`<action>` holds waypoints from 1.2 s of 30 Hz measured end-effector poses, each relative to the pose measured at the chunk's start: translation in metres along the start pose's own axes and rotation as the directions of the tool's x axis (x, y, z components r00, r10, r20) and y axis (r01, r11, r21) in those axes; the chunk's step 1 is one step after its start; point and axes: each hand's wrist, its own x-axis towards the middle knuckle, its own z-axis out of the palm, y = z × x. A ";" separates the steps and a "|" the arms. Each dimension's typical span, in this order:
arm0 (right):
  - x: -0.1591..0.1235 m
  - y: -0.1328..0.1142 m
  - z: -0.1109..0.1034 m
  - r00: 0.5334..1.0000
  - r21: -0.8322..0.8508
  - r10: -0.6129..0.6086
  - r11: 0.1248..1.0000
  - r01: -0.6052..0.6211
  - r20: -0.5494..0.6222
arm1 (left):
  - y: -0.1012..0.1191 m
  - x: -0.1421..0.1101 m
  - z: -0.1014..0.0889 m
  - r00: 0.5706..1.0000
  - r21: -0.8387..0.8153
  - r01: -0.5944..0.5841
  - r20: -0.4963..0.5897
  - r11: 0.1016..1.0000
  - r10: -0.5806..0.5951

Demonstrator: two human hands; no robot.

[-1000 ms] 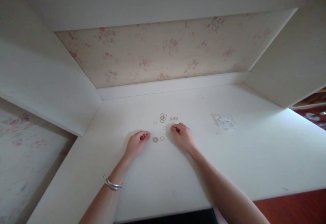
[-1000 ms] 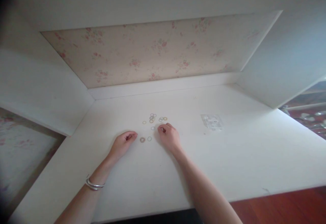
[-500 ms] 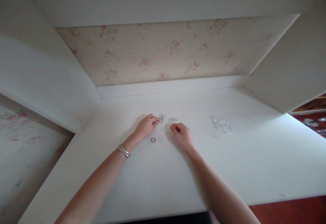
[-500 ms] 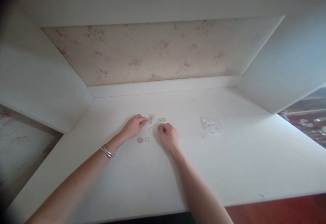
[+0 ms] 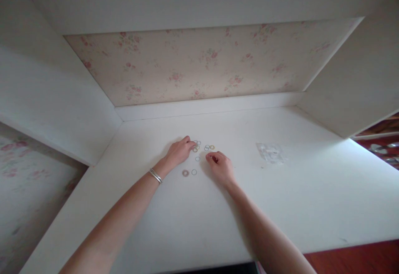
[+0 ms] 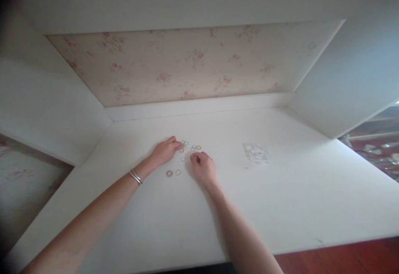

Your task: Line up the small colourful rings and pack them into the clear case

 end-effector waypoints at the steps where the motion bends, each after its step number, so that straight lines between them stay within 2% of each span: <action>1: 0.000 0.000 0.000 1.000 -0.004 -0.003 1.000 0.003 0.000 | -0.001 0.001 0.000 1.000 0.028 -0.027 0.002 0.999 0.027; 3: 0.000 0.000 0.000 1.000 -0.014 -0.005 1.000 0.005 0.006 | -0.002 0.004 0.000 0.998 0.063 -0.066 0.017 0.996 0.065; 12: -0.001 -0.001 -0.002 0.999 -0.029 0.005 1.000 -0.004 0.033 | -0.001 0.008 0.000 0.994 0.101 -0.100 0.047 0.990 0.095; 18: -0.001 -0.003 -0.003 0.999 -0.029 0.011 1.000 -0.010 0.039 | 0.000 0.001 -0.006 0.994 0.007 -0.078 -0.070 0.997 0.078; 22: 0.000 -0.003 -0.003 0.999 -0.040 0.019 0.999 -0.017 0.049 | 0.006 -0.019 -0.011 0.984 -0.157 -0.087 -0.166 0.984 0.061; 26: 0.000 -0.003 -0.002 0.998 -0.053 0.019 0.998 -0.016 0.059 | 0.022 -0.056 -0.009 0.983 -0.232 -0.105 -0.172 0.967 0.066; 31: -0.001 -0.002 -0.002 0.999 -0.053 0.013 0.999 -0.010 0.048 | 0.038 -0.091 -0.002 0.991 -0.079 -0.080 -0.117 0.994 0.070; 36: -0.002 -0.003 -0.003 0.998 -0.066 -0.008 0.998 0.011 0.058 | 0.044 -0.101 0.000 0.994 0.150 -0.086 -0.049 0.985 0.095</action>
